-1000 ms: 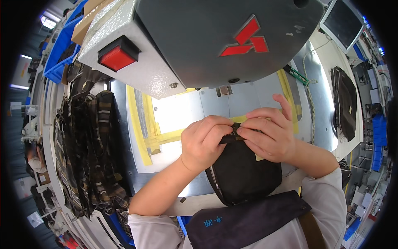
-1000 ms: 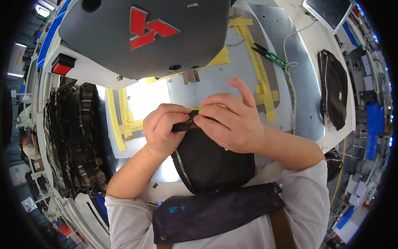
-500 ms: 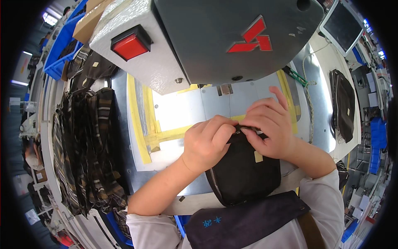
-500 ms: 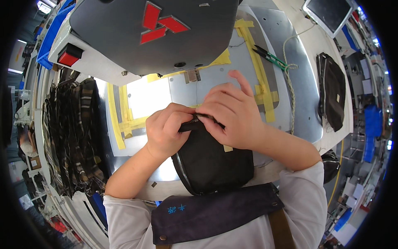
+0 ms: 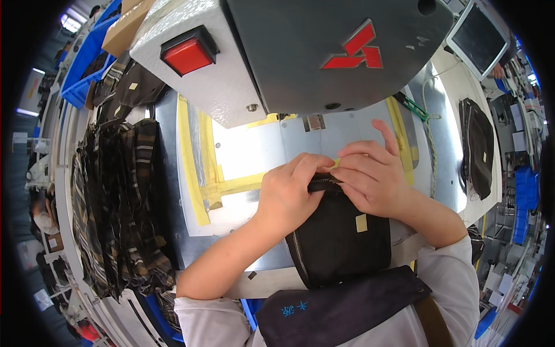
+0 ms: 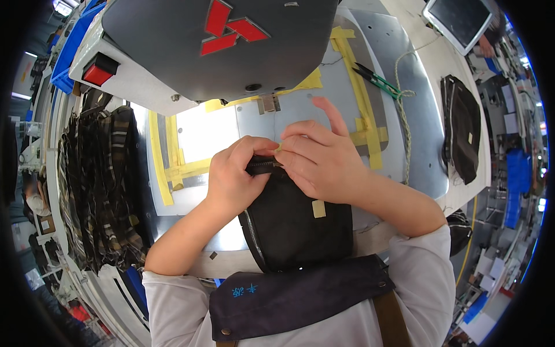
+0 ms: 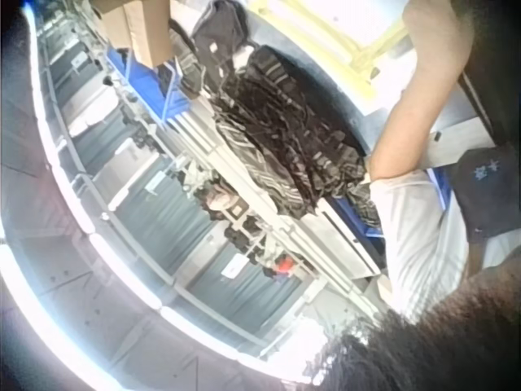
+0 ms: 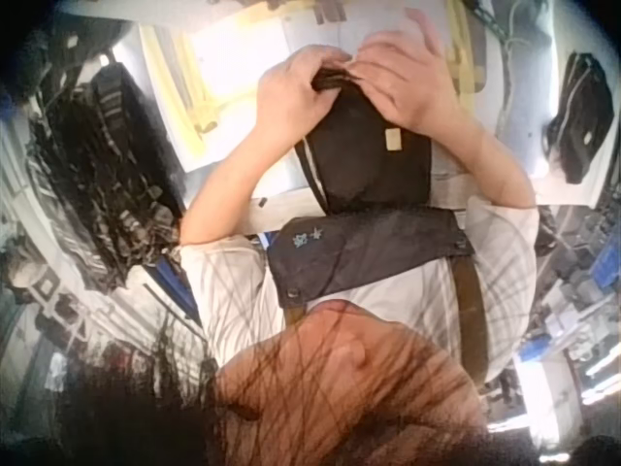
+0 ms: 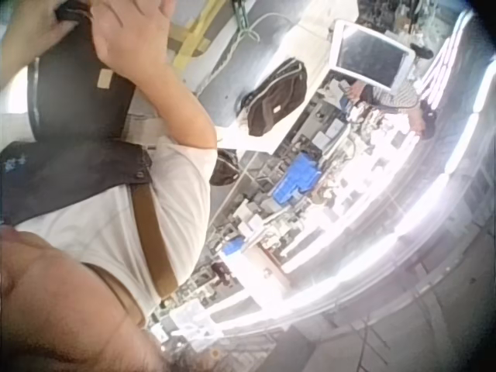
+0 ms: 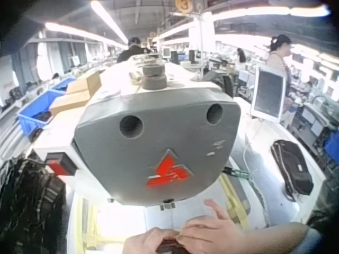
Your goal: The person operates an industrial sewing machine to stitch the edges of black fabric bags. They repeatedly position the bag under the needle, guide it through the machine, and then remove it to place it aside. The process is repeated for multiple bags in a continuous assembly line fashion.
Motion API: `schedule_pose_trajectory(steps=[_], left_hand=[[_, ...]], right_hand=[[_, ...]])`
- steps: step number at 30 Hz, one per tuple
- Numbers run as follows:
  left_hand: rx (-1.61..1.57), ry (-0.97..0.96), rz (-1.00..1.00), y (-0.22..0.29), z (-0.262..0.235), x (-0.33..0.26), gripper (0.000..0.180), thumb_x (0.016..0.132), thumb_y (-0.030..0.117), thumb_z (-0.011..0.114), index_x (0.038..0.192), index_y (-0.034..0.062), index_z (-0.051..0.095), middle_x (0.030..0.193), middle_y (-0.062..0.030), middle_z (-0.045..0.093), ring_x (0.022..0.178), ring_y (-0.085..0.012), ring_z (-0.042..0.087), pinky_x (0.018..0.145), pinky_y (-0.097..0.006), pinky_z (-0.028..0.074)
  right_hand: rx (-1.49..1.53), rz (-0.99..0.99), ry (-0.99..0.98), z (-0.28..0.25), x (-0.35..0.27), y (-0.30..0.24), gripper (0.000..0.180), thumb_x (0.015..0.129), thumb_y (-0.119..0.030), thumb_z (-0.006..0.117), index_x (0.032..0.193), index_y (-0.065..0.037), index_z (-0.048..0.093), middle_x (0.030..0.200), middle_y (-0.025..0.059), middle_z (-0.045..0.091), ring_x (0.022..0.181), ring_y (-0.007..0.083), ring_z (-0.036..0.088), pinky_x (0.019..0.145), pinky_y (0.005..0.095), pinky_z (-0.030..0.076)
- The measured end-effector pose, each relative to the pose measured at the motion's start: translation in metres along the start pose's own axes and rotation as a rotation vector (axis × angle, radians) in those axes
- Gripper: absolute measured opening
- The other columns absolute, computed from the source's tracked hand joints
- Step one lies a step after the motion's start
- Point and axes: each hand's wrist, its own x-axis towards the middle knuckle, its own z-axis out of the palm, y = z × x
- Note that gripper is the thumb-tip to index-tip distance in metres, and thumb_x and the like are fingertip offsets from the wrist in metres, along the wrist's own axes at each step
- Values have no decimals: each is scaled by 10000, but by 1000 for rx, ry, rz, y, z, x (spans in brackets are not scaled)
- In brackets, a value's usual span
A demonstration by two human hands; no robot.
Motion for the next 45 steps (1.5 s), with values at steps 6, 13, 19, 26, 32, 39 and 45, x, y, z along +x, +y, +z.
schedule_pose_trajectory(steps=[6, 13, 19, 26, 32, 39, 45], left_hand=[[39, -96, -137, 3, -5, 2, 263, 648, -92, 675, 872, 44, 681, 790, -85, 633, 690, -265, 643, 580, -319, 495], [-143, -159, -369, -1, -8, 5, 154, 725, -52, 690, 866, 9, 672, 822, -94, 659, 697, -221, 629, 662, -294, 493], [-199, -281, -439, 0, -11, 10, 121, 829, 67, 703, 900, -12, 645, 842, -130, 648, 752, -256, 615, 700, -319, 486], [-240, -298, -362, -5, -16, 14, 149, 915, 109, 591, 975, -27, 608, 868, -192, 625, 817, -371, 613, 738, -397, 479], [-224, -281, -419, -4, -13, 13, 145, 910, 97, 594, 975, -31, 612, 874, -199, 638, 803, -378, 617, 730, -394, 485], [-224, -231, -483, -4, -12, 14, 129, 881, 78, 636, 961, -23, 624, 856, -190, 653, 765, -347, 636, 709, -373, 496], [-197, -247, -373, -6, -12, 12, 129, 888, 77, 627, 973, -19, 615, 876, -189, 646, 782, -355, 629, 707, -379, 494]], right_hand=[[-31, -10, 35, 4, -5, 4, 139, 694, -174, 765, 801, -121, 692, 877, -25, 609, 937, 147, 589, 1057, 569, 321], [52, 31, -45, 6, 1, 0, 200, 709, -172, 767, 887, -133, 684, 854, -28, 600, 954, 162, 580, 1069, 585, 293], [184, 145, -175, 5, 6, 12, 206, 737, -130, 738, 928, -127, 663, 840, -4, 603, 944, 190, 586, 1085, 565, 286], [260, 228, -132, 6, 13, 22, 239, 740, -128, 751, 954, -142, 646, 891, -5, 606, 1020, 204, 579, 1110, 553, 266], [114, 52, -192, 3, 13, 24, 252, 709, -135, 786, 913, -157, 640, 1016, -15, 578, 1114, 199, 551, 1118, 568, 255], [266, 139, -224, -1, 7, 25, 125, 757, -109, 738, 809, -114, 624, 995, -10, 598, 1097, 206, 560, 1106, 560, 281], [386, 314, -128, 9, 6, 25, 110, 783, -102, 716, 825, -92, 615, 871, 5, 638, 868, 205, 622, 1092, 501, 325]])
